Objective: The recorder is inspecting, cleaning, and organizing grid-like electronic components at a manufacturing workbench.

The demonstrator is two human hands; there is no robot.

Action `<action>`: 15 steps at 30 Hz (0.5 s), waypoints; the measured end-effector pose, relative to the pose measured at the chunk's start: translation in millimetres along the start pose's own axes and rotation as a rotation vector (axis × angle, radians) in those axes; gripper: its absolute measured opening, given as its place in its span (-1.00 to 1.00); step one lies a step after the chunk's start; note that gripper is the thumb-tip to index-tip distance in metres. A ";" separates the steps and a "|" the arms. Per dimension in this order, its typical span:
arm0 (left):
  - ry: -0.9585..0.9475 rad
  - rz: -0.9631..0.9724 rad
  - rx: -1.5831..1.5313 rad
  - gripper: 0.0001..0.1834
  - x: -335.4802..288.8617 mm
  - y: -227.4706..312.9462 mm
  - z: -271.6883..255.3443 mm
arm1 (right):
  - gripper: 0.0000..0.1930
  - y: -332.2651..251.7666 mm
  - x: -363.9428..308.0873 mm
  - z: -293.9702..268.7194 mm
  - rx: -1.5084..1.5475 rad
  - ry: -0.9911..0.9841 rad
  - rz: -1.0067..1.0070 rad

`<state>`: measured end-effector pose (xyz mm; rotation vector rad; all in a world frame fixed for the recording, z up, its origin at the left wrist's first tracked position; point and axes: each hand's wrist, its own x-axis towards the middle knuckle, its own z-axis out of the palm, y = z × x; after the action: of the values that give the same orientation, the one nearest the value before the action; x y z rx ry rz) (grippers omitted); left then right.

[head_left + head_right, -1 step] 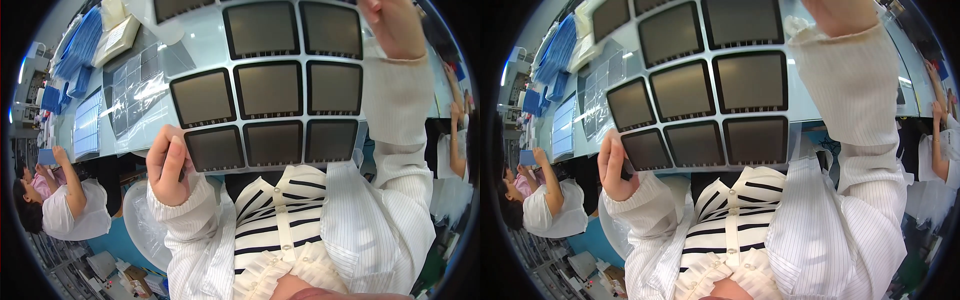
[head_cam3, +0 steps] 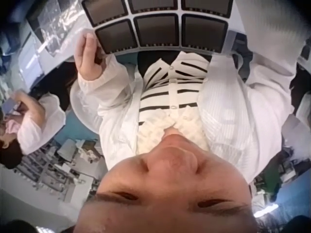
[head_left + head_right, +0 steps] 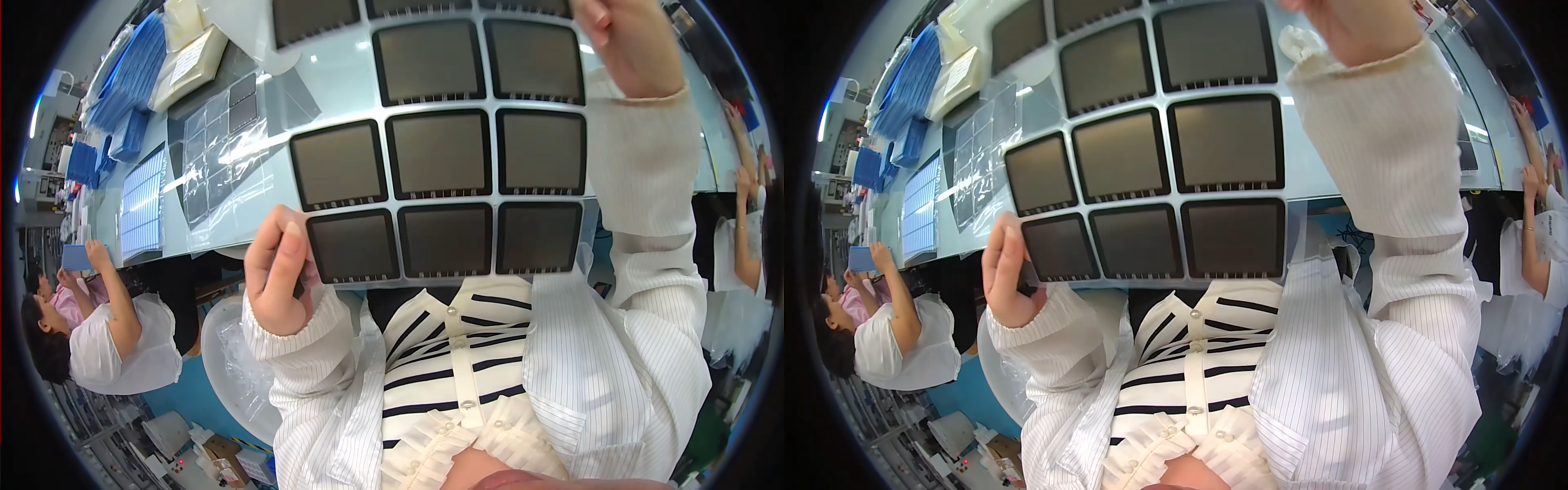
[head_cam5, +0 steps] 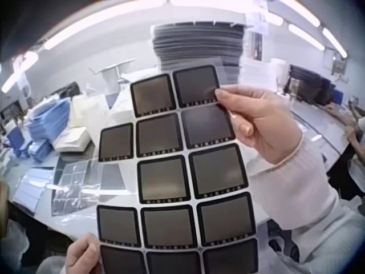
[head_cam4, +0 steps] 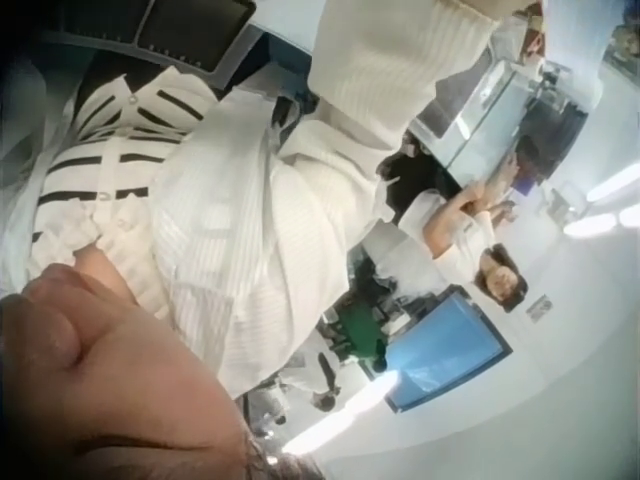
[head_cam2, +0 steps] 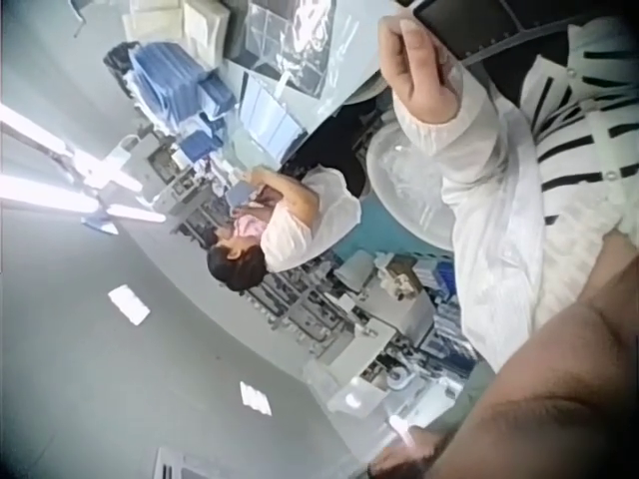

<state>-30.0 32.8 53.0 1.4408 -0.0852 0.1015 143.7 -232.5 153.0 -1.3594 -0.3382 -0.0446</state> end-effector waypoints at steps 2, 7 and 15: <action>0.012 -0.121 -0.081 -0.75 -5.3 -8.9 -2.7 | -0.83 29.8 3.8 -0.8 -0.016 0.048 0.168; -0.022 -0.340 -0.255 -0.74 -8.4 -17.5 5.1 | -0.75 77.6 -2.7 -52.8 -0.172 -0.113 0.273; -0.022 -0.494 -0.342 -0.78 -1.9 -24.5 5.8 | -0.70 99.0 -4.0 -59.9 -0.225 -0.071 0.307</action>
<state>-28.9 23.9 29.3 1.0861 0.2271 -0.3213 175.0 -269.4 47.8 -1.6261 -0.1841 0.2274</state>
